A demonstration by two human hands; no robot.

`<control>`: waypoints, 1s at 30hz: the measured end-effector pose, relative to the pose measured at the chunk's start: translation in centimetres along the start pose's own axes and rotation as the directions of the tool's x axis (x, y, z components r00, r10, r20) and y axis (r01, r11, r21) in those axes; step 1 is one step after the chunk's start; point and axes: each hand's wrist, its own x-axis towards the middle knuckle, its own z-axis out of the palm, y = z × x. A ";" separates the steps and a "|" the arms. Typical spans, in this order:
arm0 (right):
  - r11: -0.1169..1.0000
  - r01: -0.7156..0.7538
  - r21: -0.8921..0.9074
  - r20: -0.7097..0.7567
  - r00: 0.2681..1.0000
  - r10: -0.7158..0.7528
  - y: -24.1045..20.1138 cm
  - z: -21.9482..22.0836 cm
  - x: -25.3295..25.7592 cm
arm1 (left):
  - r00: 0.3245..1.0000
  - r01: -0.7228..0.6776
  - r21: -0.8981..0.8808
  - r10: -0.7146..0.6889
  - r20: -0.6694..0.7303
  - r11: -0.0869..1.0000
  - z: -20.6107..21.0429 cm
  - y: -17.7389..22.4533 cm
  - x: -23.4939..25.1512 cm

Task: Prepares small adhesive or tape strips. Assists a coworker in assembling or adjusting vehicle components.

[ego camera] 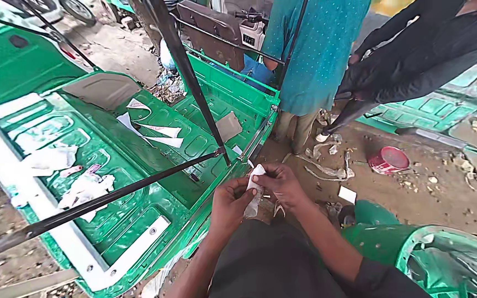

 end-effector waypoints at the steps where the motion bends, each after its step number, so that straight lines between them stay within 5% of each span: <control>1: 1.000 0.016 0.008 -0.021 1.000 -0.016 0.0 -0.2 -0.2 | 1.000 -0.010 0.014 0.010 0.012 1.000 0.3 0.0 0.2; 7: 0.991 0.124 -0.050 -0.126 0.984 -0.129 -1.0 -2.8 -0.6 | 0.990 -0.073 0.079 0.062 0.124 0.994 2.5 0.2 2.4; 10: 0.975 0.207 0.083 -0.133 0.972 -0.195 -0.8 -4.9 -0.5 | 0.988 -0.095 0.032 0.090 0.129 0.995 4.0 0.2 4.0; 12: 0.950 0.213 0.230 -0.021 0.977 -0.214 0.4 -7.0 -0.2 | 0.983 -0.124 -0.002 0.123 0.138 0.992 5.3 1.2 5.0; 15: 0.897 -0.024 0.442 0.254 0.962 -0.100 4.6 -4.7 1.6 | 0.964 -0.262 0.085 0.257 0.068 0.961 6.5 3.5 5.9; 18: 0.913 -0.061 0.403 0.533 0.827 -0.180 9.7 4.4 0.7 | 0.962 -0.268 0.103 0.271 -0.014 0.958 8.8 5.8 6.5; 19: 0.946 -0.120 0.300 0.732 0.666 -0.147 10.1 5.7 0.8 | 0.966 -0.254 0.081 0.257 -0.036 0.964 9.3 6.3 6.7; 21: 0.884 -0.455 -0.109 0.906 0.321 0.276 7.2 6.7 1.5 | 0.965 -0.243 0.058 0.247 -0.088 0.968 9.9 6.8 7.2; 22: 0.878 -0.478 0.014 0.927 0.335 0.167 9.9 5.5 1.0 | 0.966 -0.221 0.056 0.227 -0.124 0.974 10.0 7.0 7.1; 23: 0.870 -0.373 0.322 0.931 0.293 -0.219 15.3 4.1 1.7 | 0.961 -0.208 0.056 0.215 -0.175 0.976 9.6 7.2 6.9; 24: 0.890 -0.296 0.346 0.895 0.389 -0.218 16.4 3.3 1.2 | 0.950 -0.191 0.045 0.196 -0.242 0.981 8.7 7.2 6.5; 25: 0.938 -0.283 0.199 0.902 0.427 -0.062 14.8 1.6 0.9 | 0.932 -0.180 0.019 0.177 -0.318 0.983 7.8 7.0 5.9; 27: 0.916 -0.275 -0.292 0.845 0.374 0.382 10.0 -3.5 3.0 | 0.901 -0.218 -0.045 0.183 -0.394 0.975 6.9 6.7 6.5; 30: 0.879 -0.400 -0.260 0.745 0.496 0.446 9.0 -12.0 4.1 | 0.881 -0.260 -0.127 0.181 -0.436 0.957 5.8 6.4 9.7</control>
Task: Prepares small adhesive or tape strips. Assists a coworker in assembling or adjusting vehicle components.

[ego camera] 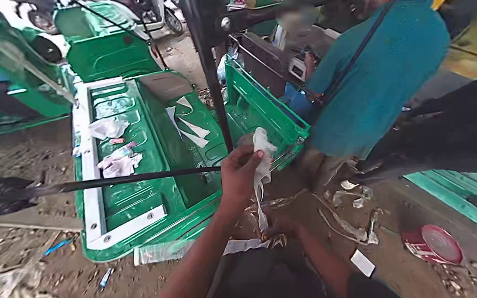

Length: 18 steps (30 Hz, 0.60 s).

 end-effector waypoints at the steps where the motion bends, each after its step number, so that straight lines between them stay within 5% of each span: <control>1: 0.999 0.033 0.041 -0.093 0.995 -0.029 0.4 -0.9 -2.7 | 1.000 0.025 -0.030 -0.025 0.006 0.999 0.5 -0.4 0.6; 3: 0.994 0.111 0.025 -0.257 0.961 -0.101 0.0 -1.8 -7.7 | 0.993 0.098 -0.090 -0.091 0.080 0.991 2.6 -1.2 1.0; 7: 0.928 0.052 -0.369 -0.531 0.807 -0.257 -4.7 -2.3 -18.4 | 0.902 0.204 -0.116 -0.141 0.407 0.972 11.2 -3.6 0.8; 9: 0.897 0.141 -0.420 -0.751 0.501 -0.431 -6.8 -2.0 -21.8 | 0.810 0.245 -0.013 -0.197 0.553 0.969 15.6 -5.1 -0.3; 11: 0.832 0.391 -0.392 -0.850 0.191 -0.491 -9.5 -2.5 -24.1 | 0.692 0.252 0.094 -0.247 0.678 0.963 20.3 -6.7 -1.8; 14: 0.796 0.460 -0.394 -0.881 0.057 -0.469 -11.6 -4.6 -28.6 | 0.544 0.213 0.200 -0.287 0.789 0.956 27.6 -9.2 -4.2; 18: 0.814 0.443 -0.376 -0.925 -0.130 -0.357 -10.5 -7.5 -34.1 | 0.451 0.111 0.294 -0.312 0.836 0.949 35.4 -12.2 -5.9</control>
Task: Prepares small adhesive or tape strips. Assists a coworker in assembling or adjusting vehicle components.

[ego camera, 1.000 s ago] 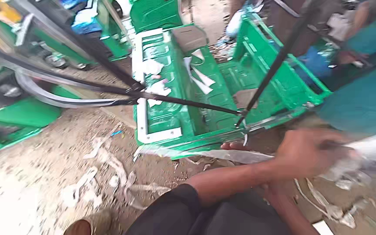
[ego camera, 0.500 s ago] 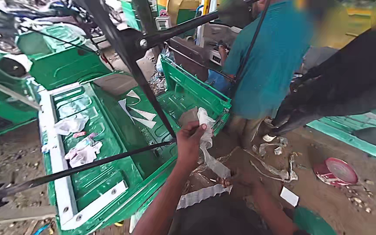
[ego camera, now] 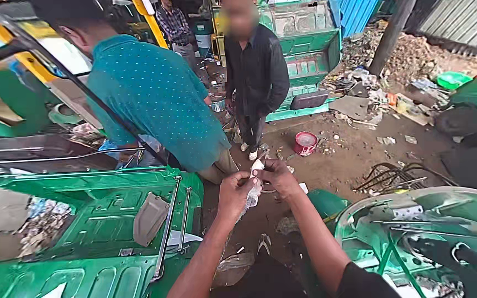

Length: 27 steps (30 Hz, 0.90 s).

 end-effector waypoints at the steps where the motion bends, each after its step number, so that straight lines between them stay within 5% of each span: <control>1: 1.000 -0.004 0.006 -0.051 0.999 0.005 0.2 -1.4 0.7 | 1.000 0.010 0.018 -0.011 0.022 1.000 1.1 -0.3 1.5; 8: 0.998 -0.046 0.034 -0.119 0.992 0.049 0.9 -8.8 5.2 | 0.994 0.102 -0.009 -0.102 0.030 0.995 5.1 -1.4 7.9; 15: 0.979 -0.199 -0.031 0.170 0.965 0.202 1.2 -13.3 9.5 | 0.994 0.106 0.036 -0.108 0.036 0.994 4.7 -3.3 11.6; 20: 0.968 -0.230 -0.100 0.204 0.948 0.246 2.0 -14.2 12.5 | 0.987 0.118 0.149 -0.133 0.092 0.982 3.8 -4.1 14.2; 27: 0.970 -0.198 -0.143 0.223 0.948 0.226 0.9 -14.1 14.4 | 0.981 0.085 -0.109 -0.064 0.185 0.990 3.2 -3.8 16.9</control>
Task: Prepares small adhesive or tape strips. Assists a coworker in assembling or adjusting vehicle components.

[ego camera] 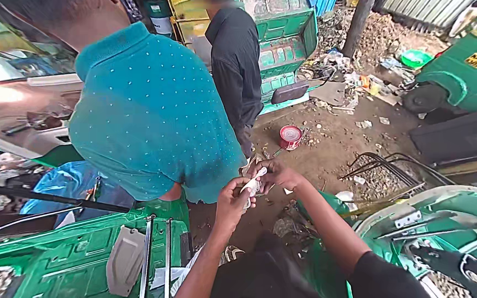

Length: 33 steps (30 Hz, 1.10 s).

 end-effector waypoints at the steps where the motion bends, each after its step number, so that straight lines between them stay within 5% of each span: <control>1: 0.999 0.020 0.024 0.006 1.000 -0.021 0.1 -0.3 0.0 | 1.000 0.005 -0.049 -0.004 0.014 0.999 0.0 0.0 0.2; 7: 0.982 0.146 0.122 0.189 0.968 -0.167 0.4 -3.9 0.6 | 1.000 -0.009 -0.292 0.011 0.006 0.956 1.0 -0.1 1.2; 13: 0.970 0.239 0.043 0.329 0.914 -0.239 -0.9 -6.8 0.4 | 0.984 -0.012 -0.221 -0.027 -0.174 0.975 5.0 0.0 -0.5; 18: 0.986 0.169 0.013 0.437 0.886 -0.158 -0.7 -7.4 -1.9 | 0.940 0.018 -0.172 -0.075 -0.332 0.985 10.6 0.1 -3.8; 21: 0.998 0.055 -0.043 0.512 0.858 -0.025 -0.7 -7.4 -3.5 | 0.961 0.020 -0.102 -0.047 -0.272 0.995 10.6 -1.7 -6.7; 27: 0.971 -0.013 -0.240 0.544 0.827 0.145 -0.9 -2.8 -7.4 | 0.985 -0.011 -0.046 0.003 -0.175 0.999 9.1 -2.5 -12.1; 30: 0.952 -0.082 -0.296 0.458 0.862 0.217 -1.3 1.8 -9.5 | 0.993 0.021 0.010 -0.019 -0.117 1.000 6.5 -2.9 -15.8; 33: 0.945 -0.119 -0.304 0.370 0.900 0.232 -0.5 7.4 -11.5 | 0.992 -0.100 0.056 0.104 -0.072 0.993 2.6 -4.3 -19.9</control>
